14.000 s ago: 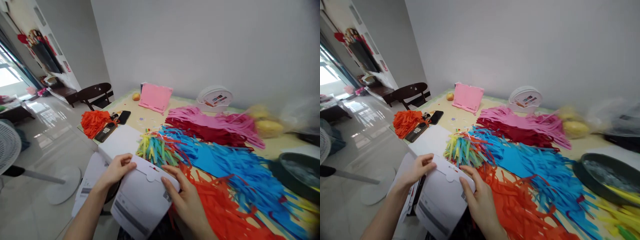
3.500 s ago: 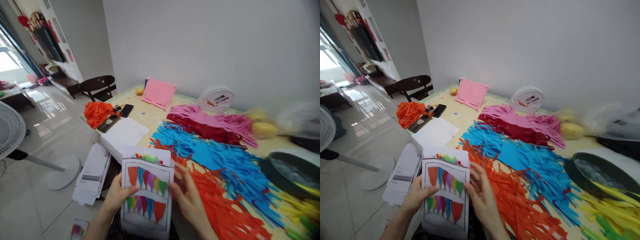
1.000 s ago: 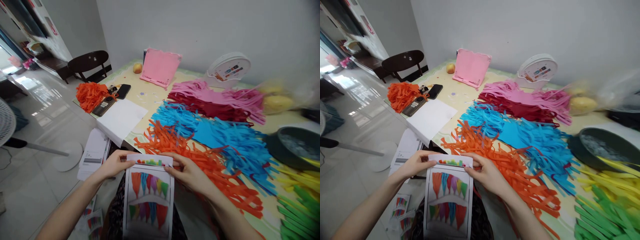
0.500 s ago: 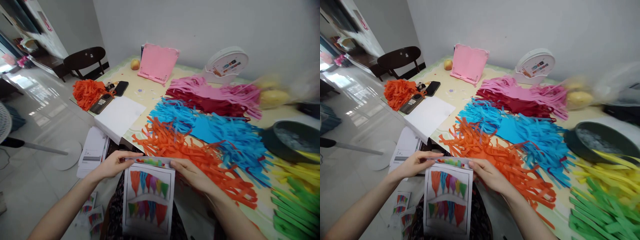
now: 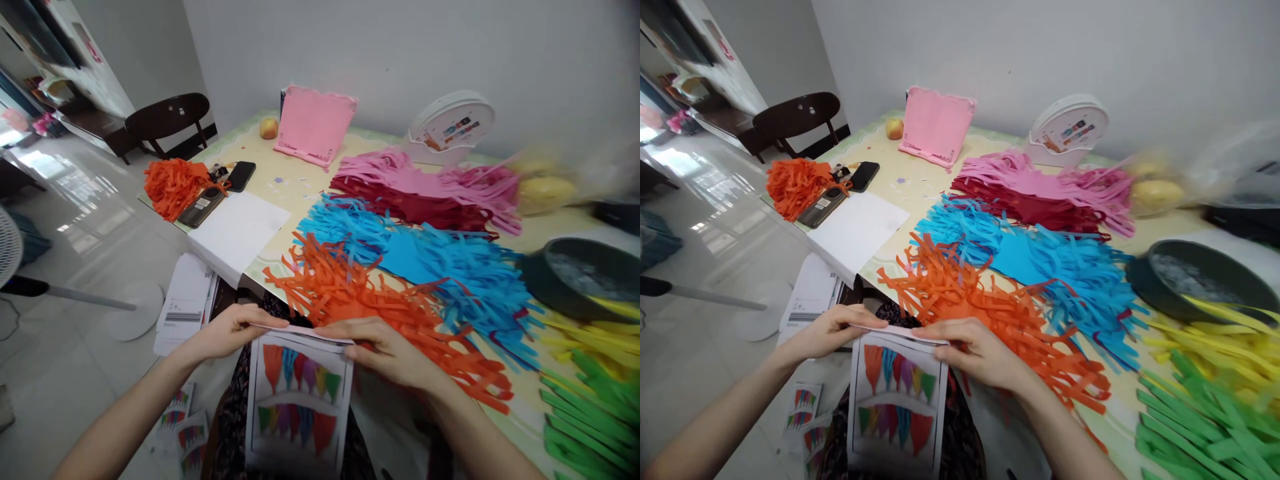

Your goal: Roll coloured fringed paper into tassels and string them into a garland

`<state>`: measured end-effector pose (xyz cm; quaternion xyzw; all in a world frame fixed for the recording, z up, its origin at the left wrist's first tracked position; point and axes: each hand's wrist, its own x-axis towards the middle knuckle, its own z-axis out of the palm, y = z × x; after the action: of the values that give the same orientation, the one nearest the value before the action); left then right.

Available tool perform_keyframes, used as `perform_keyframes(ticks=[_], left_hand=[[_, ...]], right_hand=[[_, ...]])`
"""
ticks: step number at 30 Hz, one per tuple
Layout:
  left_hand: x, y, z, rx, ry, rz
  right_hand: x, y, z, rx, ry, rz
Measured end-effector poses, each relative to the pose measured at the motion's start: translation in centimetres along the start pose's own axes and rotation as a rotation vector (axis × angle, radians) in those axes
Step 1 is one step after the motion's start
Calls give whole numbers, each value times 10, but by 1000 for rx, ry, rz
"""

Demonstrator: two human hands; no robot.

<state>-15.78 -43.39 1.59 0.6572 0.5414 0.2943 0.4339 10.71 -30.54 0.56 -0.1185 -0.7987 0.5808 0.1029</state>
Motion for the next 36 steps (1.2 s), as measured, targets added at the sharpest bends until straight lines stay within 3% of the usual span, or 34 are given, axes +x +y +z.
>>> perform_keyframes(ticks=[3, 10, 16, 23, 26, 32, 36], left_hand=[[2, 4, 2, 57, 22, 16], [8, 11, -2, -35, -118, 45], [14, 16, -2, 25, -61, -18], [19, 27, -6, 146, -72, 60], [23, 35, -2, 283, -90, 67], [29, 43, 27, 849, -139, 44], [28, 47, 25, 808, -176, 42]], right_hand=[[2, 3, 8, -71, 72, 44], [5, 4, 11, -45, 113, 66], [8, -9, 6, -129, 112, 159], [9, -17, 5, -94, 128, 171], [9, -19, 8, -109, 114, 152], [7, -16, 12, -80, 121, 165], [3, -13, 11, -40, 117, 174]])
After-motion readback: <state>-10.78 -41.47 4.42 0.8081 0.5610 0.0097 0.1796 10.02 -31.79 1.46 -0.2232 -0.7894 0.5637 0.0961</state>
